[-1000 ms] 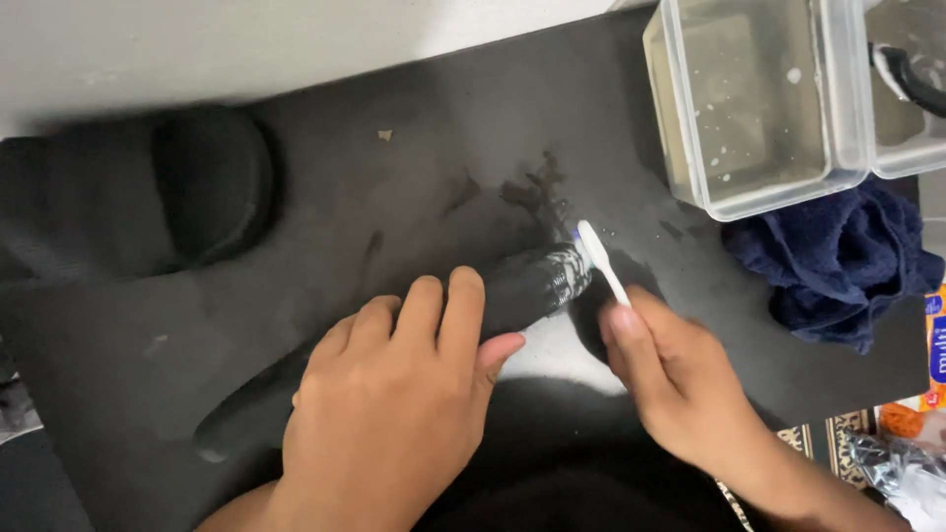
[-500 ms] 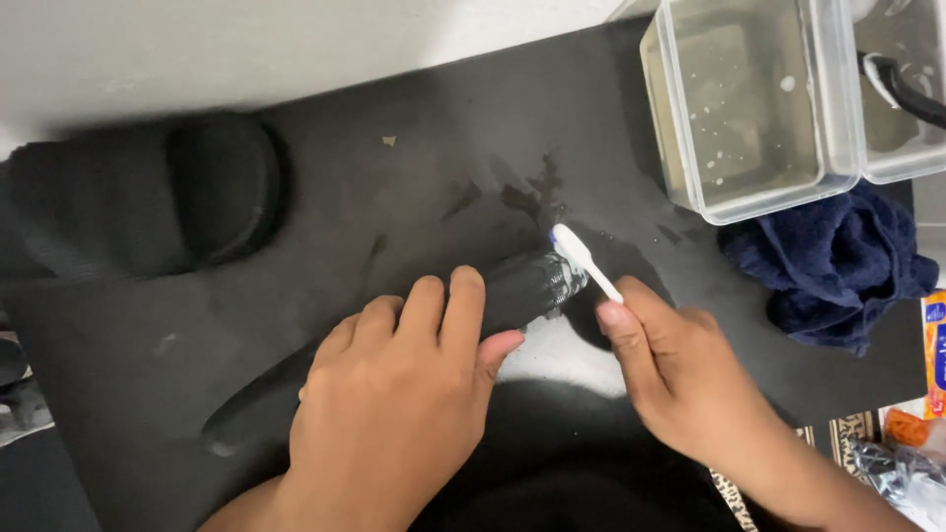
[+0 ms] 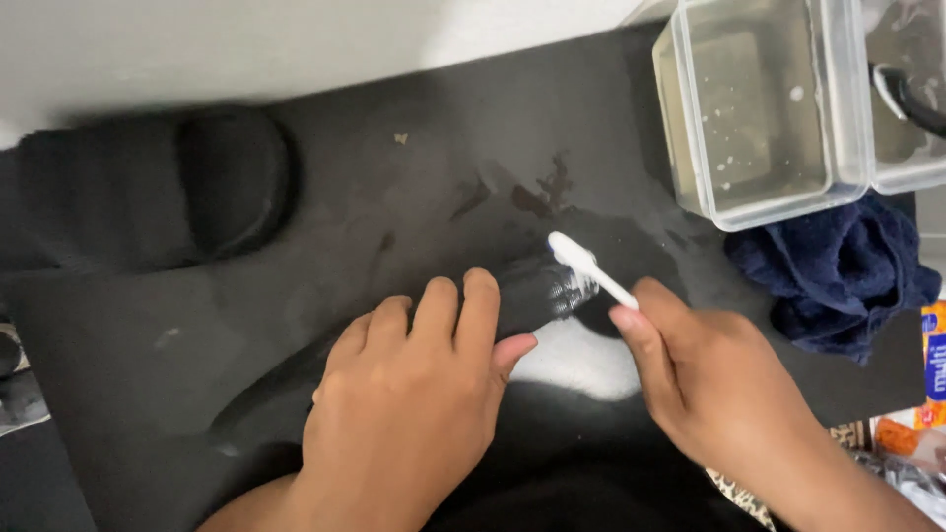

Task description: Cleaning the upper strap and sole of a black sandal using a toothbrush and a cloth.

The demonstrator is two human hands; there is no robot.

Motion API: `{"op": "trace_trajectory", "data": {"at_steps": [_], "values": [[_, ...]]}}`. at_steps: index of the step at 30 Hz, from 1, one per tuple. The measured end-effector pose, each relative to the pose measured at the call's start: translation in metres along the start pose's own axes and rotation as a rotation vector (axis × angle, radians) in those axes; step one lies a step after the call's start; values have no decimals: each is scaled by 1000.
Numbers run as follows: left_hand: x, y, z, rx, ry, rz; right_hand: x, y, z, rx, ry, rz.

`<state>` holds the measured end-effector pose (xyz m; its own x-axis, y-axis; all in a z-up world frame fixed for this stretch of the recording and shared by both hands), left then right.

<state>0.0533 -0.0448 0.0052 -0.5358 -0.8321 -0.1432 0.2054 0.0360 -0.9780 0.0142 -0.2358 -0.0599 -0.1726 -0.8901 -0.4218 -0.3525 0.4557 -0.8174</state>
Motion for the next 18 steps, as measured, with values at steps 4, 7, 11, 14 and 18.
{"op": "trace_trajectory", "data": {"at_steps": [4, 7, 11, 14, 18], "values": [[-3, 1, -1, 8, -30, -2, 18, 13, -28, -45, 124, -86], [-3, 3, 0, -6, -14, -11, 22, 21, -41, -19, 125, -57], [0, 1, 1, 15, 2, 28, 15, 23, -23, 77, 103, -49], [1, -1, 1, 30, 4, 41, 0, 13, -9, 131, 26, -32], [-3, 2, 0, -3, -15, -29, 2, 17, -23, 113, -12, -3]]}}
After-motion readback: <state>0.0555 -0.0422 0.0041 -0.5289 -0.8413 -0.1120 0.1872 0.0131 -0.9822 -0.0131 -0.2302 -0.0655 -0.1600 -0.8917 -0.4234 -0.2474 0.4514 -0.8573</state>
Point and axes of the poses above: each hand's wrist, its own z-axis towards the middle knuckle, its own y-axis out of the palm, x = y × z, the point moved 8 cm from there along z, towards the middle knuckle, and after that the axes turned 2 degrees about x, right-handed, at the moved point
